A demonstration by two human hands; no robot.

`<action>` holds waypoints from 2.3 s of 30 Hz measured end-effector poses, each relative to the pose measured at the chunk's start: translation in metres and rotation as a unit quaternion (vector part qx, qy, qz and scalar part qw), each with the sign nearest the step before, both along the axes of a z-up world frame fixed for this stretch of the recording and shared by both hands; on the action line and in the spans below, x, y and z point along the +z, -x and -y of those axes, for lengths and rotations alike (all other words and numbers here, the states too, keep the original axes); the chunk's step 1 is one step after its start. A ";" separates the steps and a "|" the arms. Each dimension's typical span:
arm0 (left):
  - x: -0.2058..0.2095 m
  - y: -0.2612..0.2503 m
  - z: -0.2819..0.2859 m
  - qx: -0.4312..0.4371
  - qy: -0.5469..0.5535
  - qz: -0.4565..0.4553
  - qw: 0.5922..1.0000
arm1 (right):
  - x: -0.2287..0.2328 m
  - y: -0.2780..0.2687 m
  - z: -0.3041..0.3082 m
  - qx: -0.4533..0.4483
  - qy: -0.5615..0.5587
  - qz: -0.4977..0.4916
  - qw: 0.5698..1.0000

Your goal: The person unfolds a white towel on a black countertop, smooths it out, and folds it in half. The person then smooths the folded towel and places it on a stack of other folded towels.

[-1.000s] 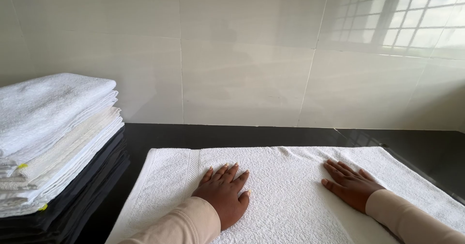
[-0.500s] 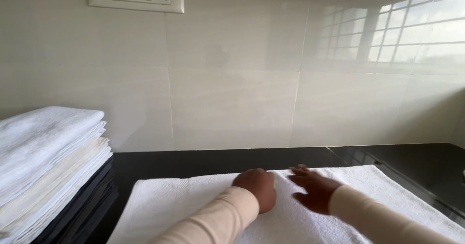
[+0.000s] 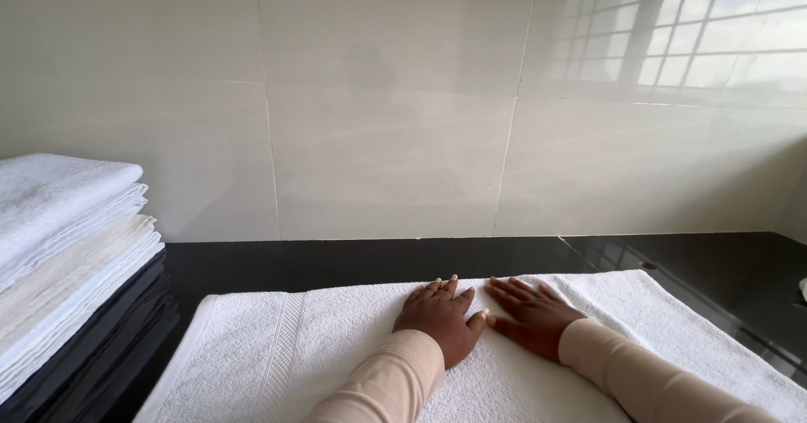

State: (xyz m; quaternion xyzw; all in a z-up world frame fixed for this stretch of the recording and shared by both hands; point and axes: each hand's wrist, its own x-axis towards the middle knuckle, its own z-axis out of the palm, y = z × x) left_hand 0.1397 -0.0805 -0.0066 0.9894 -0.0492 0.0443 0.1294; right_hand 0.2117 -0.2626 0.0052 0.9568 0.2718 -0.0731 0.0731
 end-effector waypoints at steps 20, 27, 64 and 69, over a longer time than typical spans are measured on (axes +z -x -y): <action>0.008 0.004 0.003 0.006 -0.028 -0.071 0.997 | -0.030 -0.115 0.091 -0.123 -0.094 -0.008 0.988; 0.009 0.007 0.002 -0.004 -0.022 -0.069 0.997 | -0.023 -0.129 0.129 -0.168 -0.177 -0.010 0.970; 0.015 0.008 0.004 0.001 -0.043 -0.079 0.996 | -0.019 -0.146 0.221 -0.261 0.137 0.069 0.953; 0.021 0.016 0.014 -0.029 -0.069 -0.015 0.997 | -0.027 -0.115 0.202 0.098 0.059 0.516 0.849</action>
